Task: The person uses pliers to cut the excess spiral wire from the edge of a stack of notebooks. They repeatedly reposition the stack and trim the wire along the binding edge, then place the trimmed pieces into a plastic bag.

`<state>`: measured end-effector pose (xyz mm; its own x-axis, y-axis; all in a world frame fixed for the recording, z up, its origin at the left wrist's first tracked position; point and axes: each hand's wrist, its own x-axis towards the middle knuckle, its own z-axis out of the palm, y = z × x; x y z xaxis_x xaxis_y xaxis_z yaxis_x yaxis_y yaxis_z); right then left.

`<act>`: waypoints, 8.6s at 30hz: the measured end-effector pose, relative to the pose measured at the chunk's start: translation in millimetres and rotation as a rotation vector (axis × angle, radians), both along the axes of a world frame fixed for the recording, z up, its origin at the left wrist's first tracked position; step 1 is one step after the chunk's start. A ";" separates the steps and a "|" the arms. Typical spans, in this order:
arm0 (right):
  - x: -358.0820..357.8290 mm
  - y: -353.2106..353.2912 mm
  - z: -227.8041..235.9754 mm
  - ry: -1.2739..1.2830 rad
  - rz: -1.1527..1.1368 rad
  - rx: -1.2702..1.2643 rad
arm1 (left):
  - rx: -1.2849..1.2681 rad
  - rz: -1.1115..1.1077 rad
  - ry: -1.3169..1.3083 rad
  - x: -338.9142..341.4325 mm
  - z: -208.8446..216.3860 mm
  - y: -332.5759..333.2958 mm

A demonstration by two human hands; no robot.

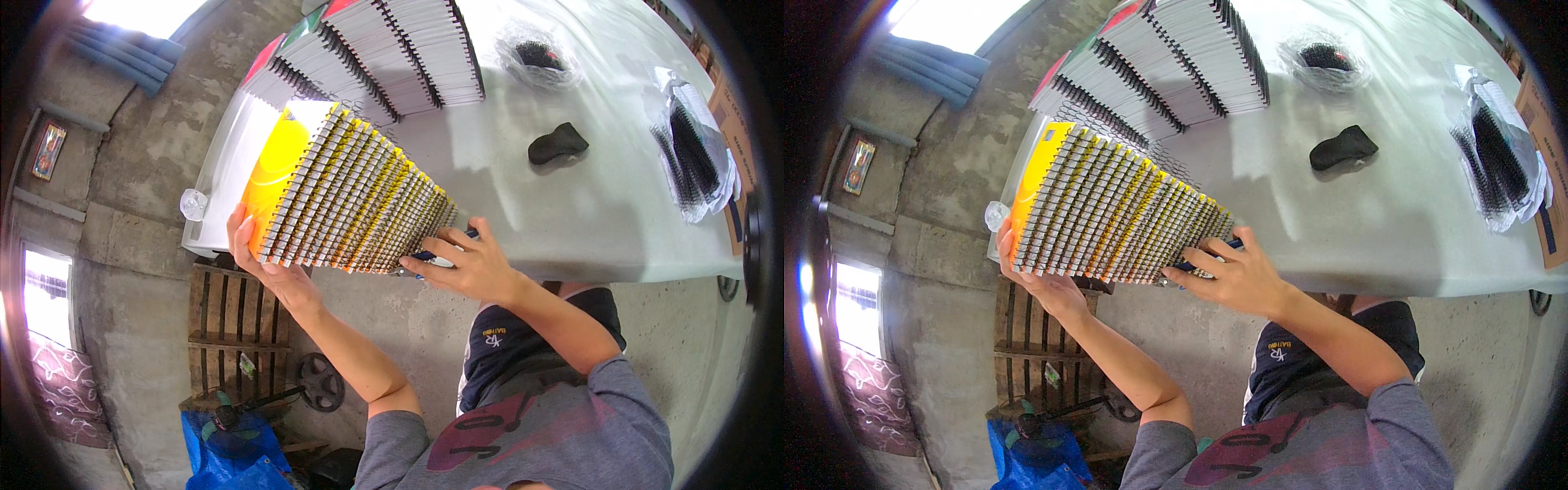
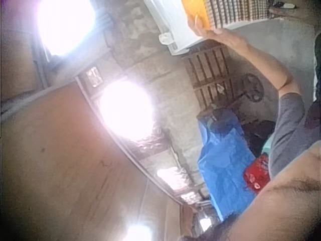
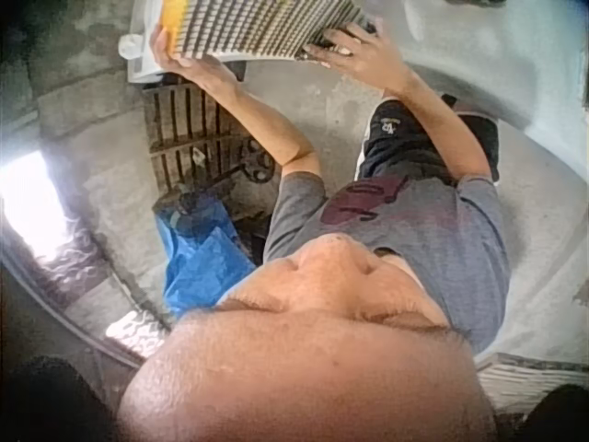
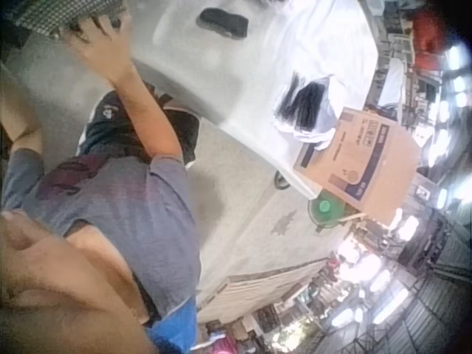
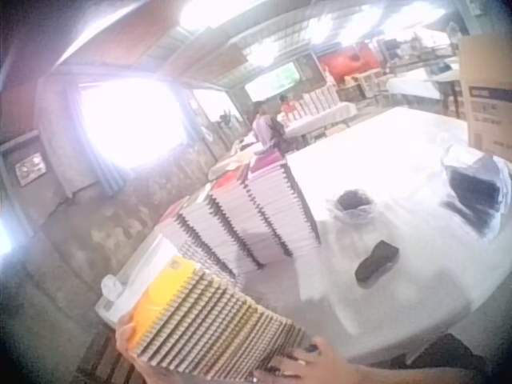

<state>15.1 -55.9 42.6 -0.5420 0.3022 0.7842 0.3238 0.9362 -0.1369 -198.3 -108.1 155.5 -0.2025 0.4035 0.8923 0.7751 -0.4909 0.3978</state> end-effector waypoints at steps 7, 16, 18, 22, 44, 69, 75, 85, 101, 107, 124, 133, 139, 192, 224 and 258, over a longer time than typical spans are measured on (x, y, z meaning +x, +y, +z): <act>-5.3 -23.7 -1.9 0.208 0.379 -0.950 | -0.009 -0.020 0.020 -1.5 0.3 0.1; -8.2 -39.2 -2.1 0.312 0.584 -1.824 | -0.025 0.010 0.044 -3.9 1.3 -2.5; -9.9 -41.3 -4.6 0.360 0.614 -1.884 | -0.027 0.012 0.038 -2.4 1.6 -2.6; -13.8 -41.3 -15.1 0.351 0.462 -1.403 | -0.048 -0.013 -0.004 4.0 5.5 -2.7; -2.9 -35.0 -2.5 0.079 0.120 -0.688 | -0.027 -0.011 -0.048 6.4 2.9 -0.6; 4.0 -23.2 -8.8 -0.109 -0.023 -0.273 | -0.031 -0.024 -0.013 0.7 3.0 -0.9; 3.7 -15.4 -3.4 -0.131 0.262 -0.933 | -0.029 -0.032 -0.046 7.4 5.1 0.7; 13.0 -27.2 -0.2 -0.079 0.049 -0.529 | -0.040 -0.028 -0.075 7.7 4.2 -1.2; 3.5 -13.4 -6.8 0.004 0.390 -1.114 | -0.022 -0.016 -0.043 7.2 3.1 0.8; 5.0 -5.8 -8.0 0.032 0.430 -1.034 | -0.017 -0.018 -0.037 3.8 4.6 0.2; 10.1 -24.7 -8.8 -0.258 0.037 -0.514 | -0.035 -0.032 -0.111 8.1 2.3 -0.8; 8.3 -12.1 -6.6 -0.110 0.354 -1.249 | -0.012 -0.035 -0.078 7.8 3.3 1.0; 18.7 -28.9 -1.7 -0.229 -0.044 -0.477 | -0.030 -0.031 -0.071 8.8 4.3 -1.1; 7.5 -18.9 -30.1 -0.230 0.202 -0.936 | -0.014 -0.052 -0.106 7.3 2.8 1.4; 11.2 -14.1 -35.3 -0.241 0.259 -1.091 | 0.009 -0.084 -0.100 3.9 2.0 3.1; 10.2 -30.5 -26.9 -0.363 -0.007 -0.780 | 0.025 -0.076 -0.108 2.0 2.0 3.3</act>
<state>25.2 -86.5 15.7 -0.7153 0.6867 0.1292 0.4772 0.6152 -0.6276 -196.3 -104.8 157.5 -0.2676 0.3992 0.8769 0.6889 -0.5570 0.4638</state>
